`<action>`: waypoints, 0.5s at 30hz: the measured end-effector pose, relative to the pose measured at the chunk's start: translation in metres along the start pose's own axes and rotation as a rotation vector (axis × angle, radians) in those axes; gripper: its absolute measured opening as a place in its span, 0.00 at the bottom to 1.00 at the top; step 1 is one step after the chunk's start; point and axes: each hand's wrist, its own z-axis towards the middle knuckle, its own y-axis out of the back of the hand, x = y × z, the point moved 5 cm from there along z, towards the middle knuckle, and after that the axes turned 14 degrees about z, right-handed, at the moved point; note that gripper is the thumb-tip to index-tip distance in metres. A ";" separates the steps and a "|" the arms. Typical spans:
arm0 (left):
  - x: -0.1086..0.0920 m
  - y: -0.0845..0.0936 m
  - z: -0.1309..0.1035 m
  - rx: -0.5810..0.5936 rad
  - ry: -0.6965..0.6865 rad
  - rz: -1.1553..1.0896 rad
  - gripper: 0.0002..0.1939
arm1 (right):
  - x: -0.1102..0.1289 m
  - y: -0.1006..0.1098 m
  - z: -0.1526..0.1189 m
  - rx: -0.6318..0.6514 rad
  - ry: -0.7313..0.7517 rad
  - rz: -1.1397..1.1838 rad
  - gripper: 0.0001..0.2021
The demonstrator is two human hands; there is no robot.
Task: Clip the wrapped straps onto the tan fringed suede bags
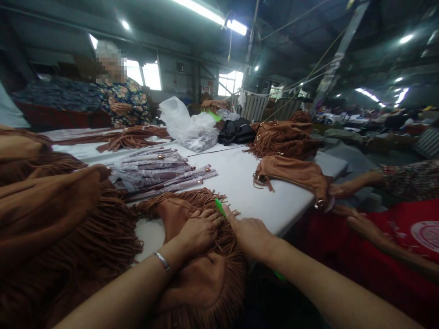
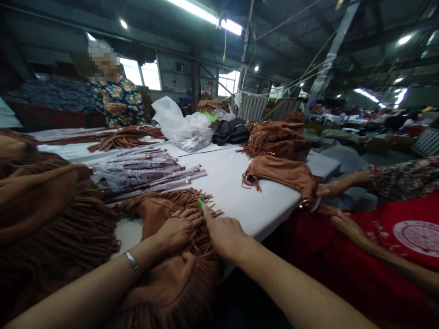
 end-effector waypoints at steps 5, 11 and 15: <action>0.000 0.003 -0.001 -0.013 -0.034 -0.006 0.20 | 0.009 -0.030 0.000 0.085 -0.016 -0.110 0.34; 0.004 -0.001 -0.002 0.010 -0.020 -0.037 0.23 | -0.102 0.002 -0.022 0.019 -0.293 -0.130 0.36; 0.003 0.002 -0.002 -0.001 -0.015 -0.046 0.22 | -0.113 0.033 -0.003 -0.141 -0.308 -0.074 0.32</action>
